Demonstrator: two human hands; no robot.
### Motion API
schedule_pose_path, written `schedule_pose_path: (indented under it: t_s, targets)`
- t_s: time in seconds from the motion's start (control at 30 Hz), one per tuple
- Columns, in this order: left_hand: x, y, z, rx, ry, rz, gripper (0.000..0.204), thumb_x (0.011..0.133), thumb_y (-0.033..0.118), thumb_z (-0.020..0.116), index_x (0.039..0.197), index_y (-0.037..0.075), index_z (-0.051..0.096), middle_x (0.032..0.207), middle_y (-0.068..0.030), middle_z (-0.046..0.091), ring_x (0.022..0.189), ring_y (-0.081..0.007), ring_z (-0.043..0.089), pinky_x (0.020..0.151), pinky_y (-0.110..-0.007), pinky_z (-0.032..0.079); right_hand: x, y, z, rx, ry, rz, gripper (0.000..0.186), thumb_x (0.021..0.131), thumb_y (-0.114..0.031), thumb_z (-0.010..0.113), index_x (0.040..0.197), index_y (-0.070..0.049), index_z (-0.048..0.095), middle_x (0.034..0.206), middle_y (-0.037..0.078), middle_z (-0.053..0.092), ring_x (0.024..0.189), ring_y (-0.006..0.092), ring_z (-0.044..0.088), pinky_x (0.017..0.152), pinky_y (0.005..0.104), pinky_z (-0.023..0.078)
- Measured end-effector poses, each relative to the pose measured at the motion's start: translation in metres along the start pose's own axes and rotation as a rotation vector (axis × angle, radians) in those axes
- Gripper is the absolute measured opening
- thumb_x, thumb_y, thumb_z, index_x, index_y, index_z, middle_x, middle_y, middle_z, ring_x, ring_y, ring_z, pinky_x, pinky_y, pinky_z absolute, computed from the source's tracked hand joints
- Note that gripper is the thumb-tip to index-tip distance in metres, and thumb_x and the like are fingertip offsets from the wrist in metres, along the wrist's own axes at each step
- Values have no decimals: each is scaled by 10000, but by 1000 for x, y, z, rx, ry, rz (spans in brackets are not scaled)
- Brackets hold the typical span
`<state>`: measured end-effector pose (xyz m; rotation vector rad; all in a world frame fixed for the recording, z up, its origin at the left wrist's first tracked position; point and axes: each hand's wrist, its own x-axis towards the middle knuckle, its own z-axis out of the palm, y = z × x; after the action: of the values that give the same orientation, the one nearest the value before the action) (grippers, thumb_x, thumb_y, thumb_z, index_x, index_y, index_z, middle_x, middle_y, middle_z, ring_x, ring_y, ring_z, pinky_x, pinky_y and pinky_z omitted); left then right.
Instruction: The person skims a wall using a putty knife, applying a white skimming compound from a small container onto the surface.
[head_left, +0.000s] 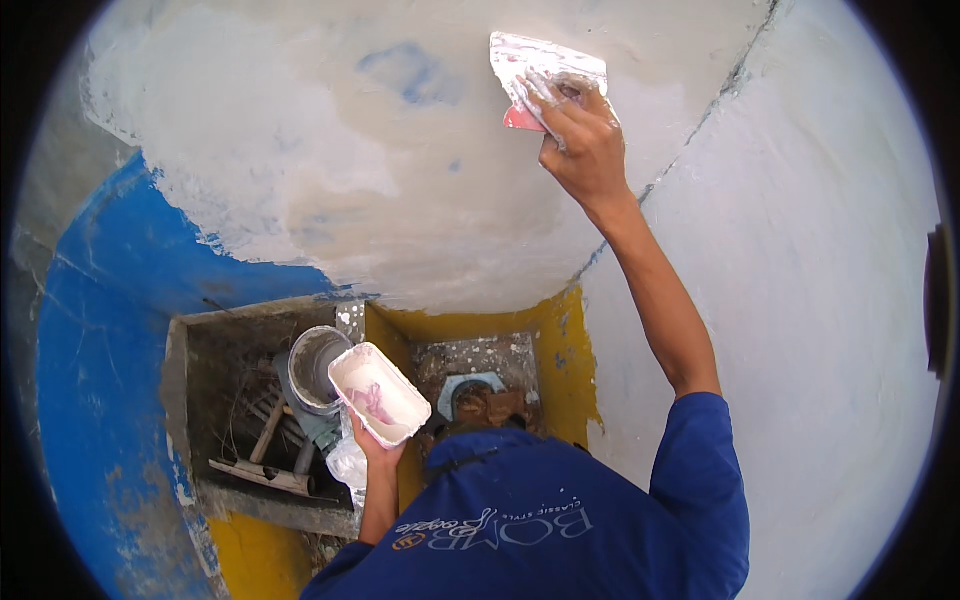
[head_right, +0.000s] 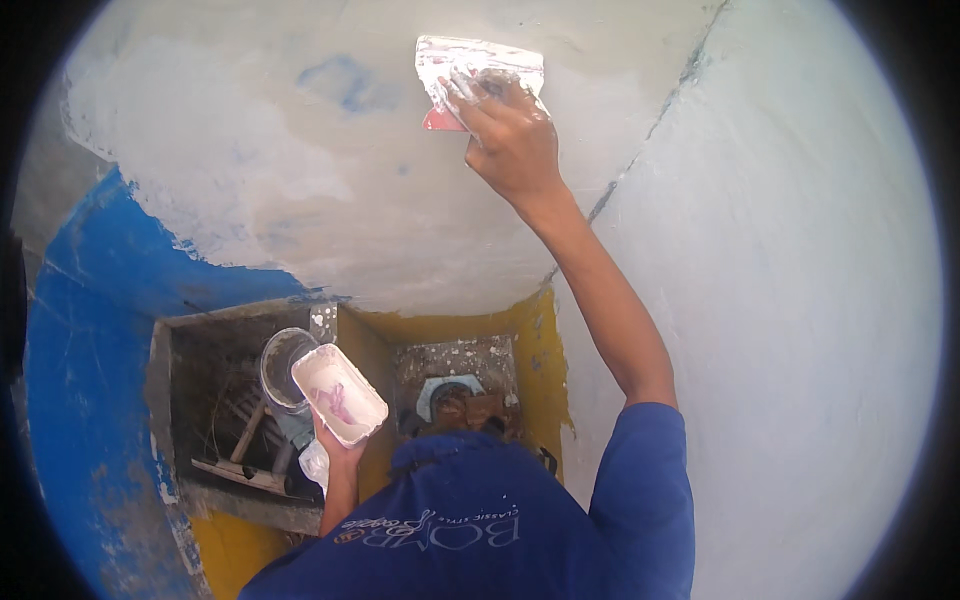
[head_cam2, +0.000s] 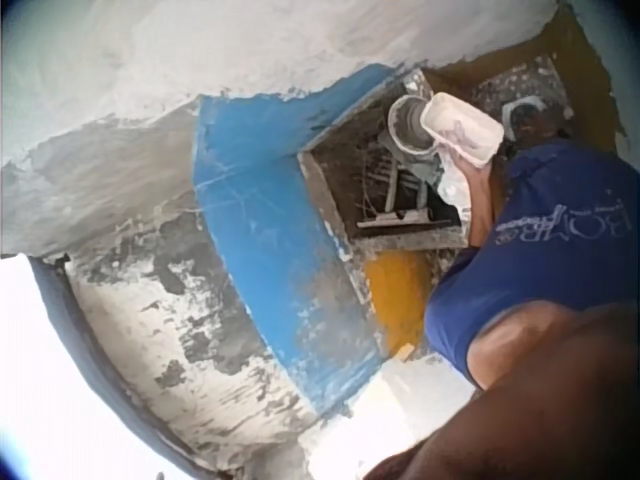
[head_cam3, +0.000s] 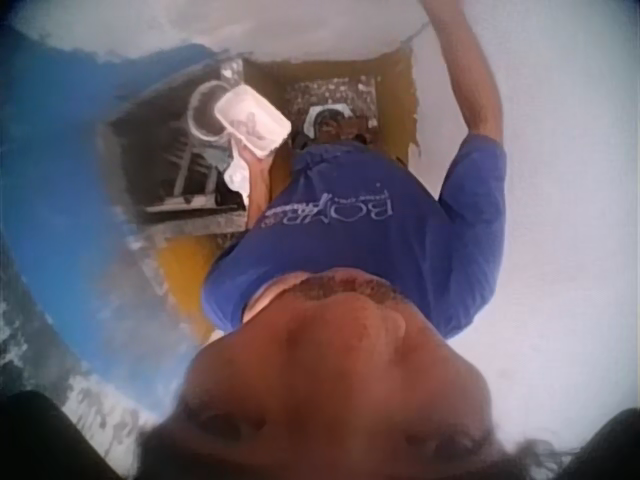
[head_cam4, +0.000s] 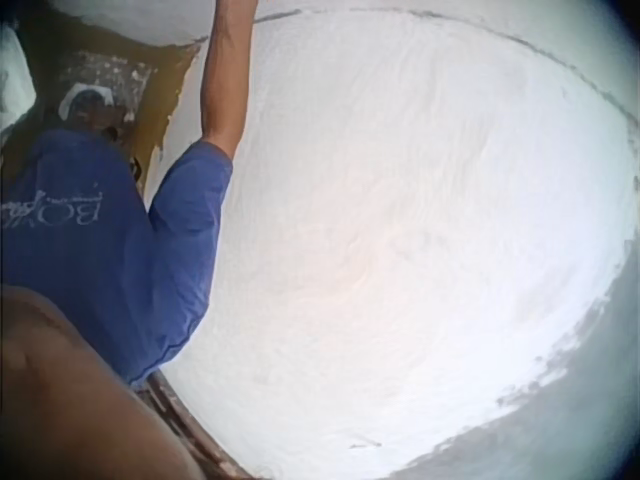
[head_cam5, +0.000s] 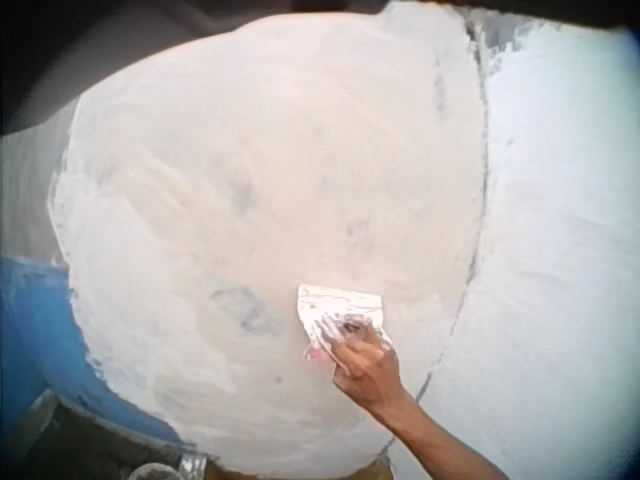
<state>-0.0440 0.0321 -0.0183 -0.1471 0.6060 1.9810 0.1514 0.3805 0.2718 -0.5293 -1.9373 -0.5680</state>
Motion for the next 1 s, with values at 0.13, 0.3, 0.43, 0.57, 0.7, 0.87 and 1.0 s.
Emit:
schedule_pose_path:
  t_s: [0.13, 0.3, 0.43, 0.57, 0.7, 0.87, 1.0]
  targets:
    - [0, 0, -4, -3, -12, 1, 550, 946, 455, 449, 1375, 116, 391, 1319, -95, 486, 1204, -312, 476, 1012, -540, 383, 3, -6, -17, 88, -88, 55, 530, 576, 50, 593, 1044, -174, 702, 897, 20, 693, 932, 235, 609, 663, 335, 546]
    - [1, 0, -8, -35, -27, -56, 576, 940, 480, 444, 1380, 114, 383, 1333, -98, 481, 1202, -333, 479, 1018, -553, 372, 64, 15, -23, -60, 74, -78, 507, 592, 48, 601, 1031, -185, 703, 898, -14, 687, 958, 222, 606, 621, 332, 543]
    - [4, 2, -8, -67, -46, -61, 588, 934, 496, 445, 1378, 114, 387, 1334, -95, 483, 1198, -340, 483, 1015, -553, 375, 58, 17, -6, -170, 46, -175, 509, 630, 41, 602, 1066, -205, 692, 955, -31, 683, 992, 211, 605, 642, 328, 554]
    - [3, -3, -6, -44, -55, -47, 597, 931, 507, 446, 1377, 115, 387, 1333, -93, 482, 1200, -339, 483, 1019, -554, 368, -9, 8, -2, -124, -115, -112, 505, 653, 36, 600, 1087, -212, 682, 1013, -26, 680, 1032, 211, 599, 671, 326, 562]
    - [0, 0, -8, -42, -5, -36, 587, 931, 505, 448, 1369, 118, 394, 1318, -91, 490, 1190, -339, 488, 1013, -558, 373, -33, -4, -6, -19, -312, -26, 518, 630, 29, 615, 1089, -201, 684, 1027, -21, 680, 1040, 220, 597, 678, 327, 562]
    - [0, 3, -12, 5, 4, -19, 576, 935, 492, 443, 1372, 121, 392, 1321, -96, 486, 1196, -339, 482, 1003, -566, 379, 20, 14, -17, -17, -64, -88, 562, 602, 29, 615, 1111, -201, 675, 1018, -23, 683, 1036, 221, 597, 677, 329, 559]
    - [-1, 2, -5, -25, -22, -44, 562, 937, 475, 445, 1369, 119, 396, 1315, -97, 489, 1190, -338, 487, 996, -564, 386, 0, 17, -2, -92, -109, -73, 567, 605, 24, 618, 1127, -193, 663, 1045, -31, 671, 1040, 223, 593, 679, 324, 559]
